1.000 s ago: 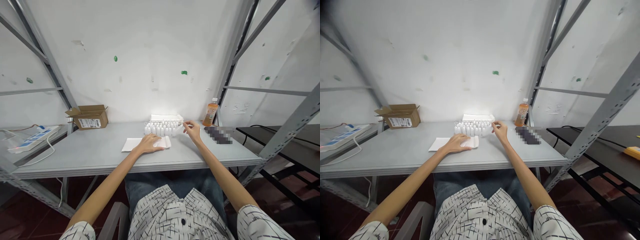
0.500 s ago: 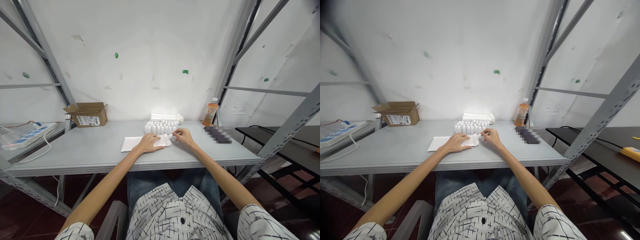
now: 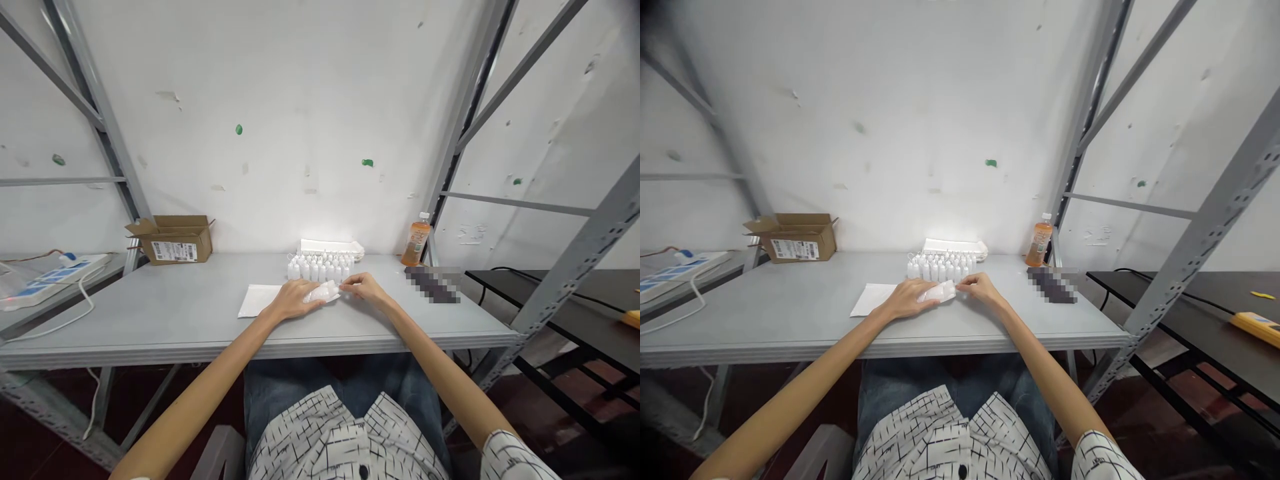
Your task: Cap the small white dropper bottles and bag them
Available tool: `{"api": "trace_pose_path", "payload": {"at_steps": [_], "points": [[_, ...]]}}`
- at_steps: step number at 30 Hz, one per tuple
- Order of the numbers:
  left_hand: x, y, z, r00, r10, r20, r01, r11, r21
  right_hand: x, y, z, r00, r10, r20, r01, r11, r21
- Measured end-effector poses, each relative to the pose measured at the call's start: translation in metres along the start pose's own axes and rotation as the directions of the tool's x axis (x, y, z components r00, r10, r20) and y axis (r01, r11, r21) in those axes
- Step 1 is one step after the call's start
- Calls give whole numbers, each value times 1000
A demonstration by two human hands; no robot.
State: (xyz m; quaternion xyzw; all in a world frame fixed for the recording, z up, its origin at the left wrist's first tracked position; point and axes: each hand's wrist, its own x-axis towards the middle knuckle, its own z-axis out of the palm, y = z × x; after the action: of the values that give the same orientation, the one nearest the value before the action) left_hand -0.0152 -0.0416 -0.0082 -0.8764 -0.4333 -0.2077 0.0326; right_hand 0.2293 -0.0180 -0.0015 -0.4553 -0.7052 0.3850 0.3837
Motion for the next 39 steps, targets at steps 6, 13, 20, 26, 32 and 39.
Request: {"api": "trace_pose_path", "payload": {"at_steps": [6, 13, 20, 26, 32, 39], "points": [[-2, 2, -1, 1000, -7, -12, 7, 1000, -31, 9, -15, 33, 943, -131, 305, 154, 987, -52], [-1, 0, 0, 1000, 0, -12, -1, 998, -58, 13, -14, 2, 990, -77, 118, 85, 994, -72], [0, -1, 0, 1000, -4, 4, 4, 999, -39, 27, -11, -49, 888, -315, -336, 94, 838, -537], [0, -1, -1, 1000, 9, 13, -9, 1000, -27, 45, -9, -32, 955, -232, -187, 74, 793, -605], [1, -2, 1, 1000, 1, 20, 0, 999, -35, 33, -11, -37, 962, -206, -178, 82, 842, -533], [1, -3, 2, 1000, 5, 16, -4, 999, -32, -1, -30, -32, 994, -79, -79, 74, 995, -69]]}}
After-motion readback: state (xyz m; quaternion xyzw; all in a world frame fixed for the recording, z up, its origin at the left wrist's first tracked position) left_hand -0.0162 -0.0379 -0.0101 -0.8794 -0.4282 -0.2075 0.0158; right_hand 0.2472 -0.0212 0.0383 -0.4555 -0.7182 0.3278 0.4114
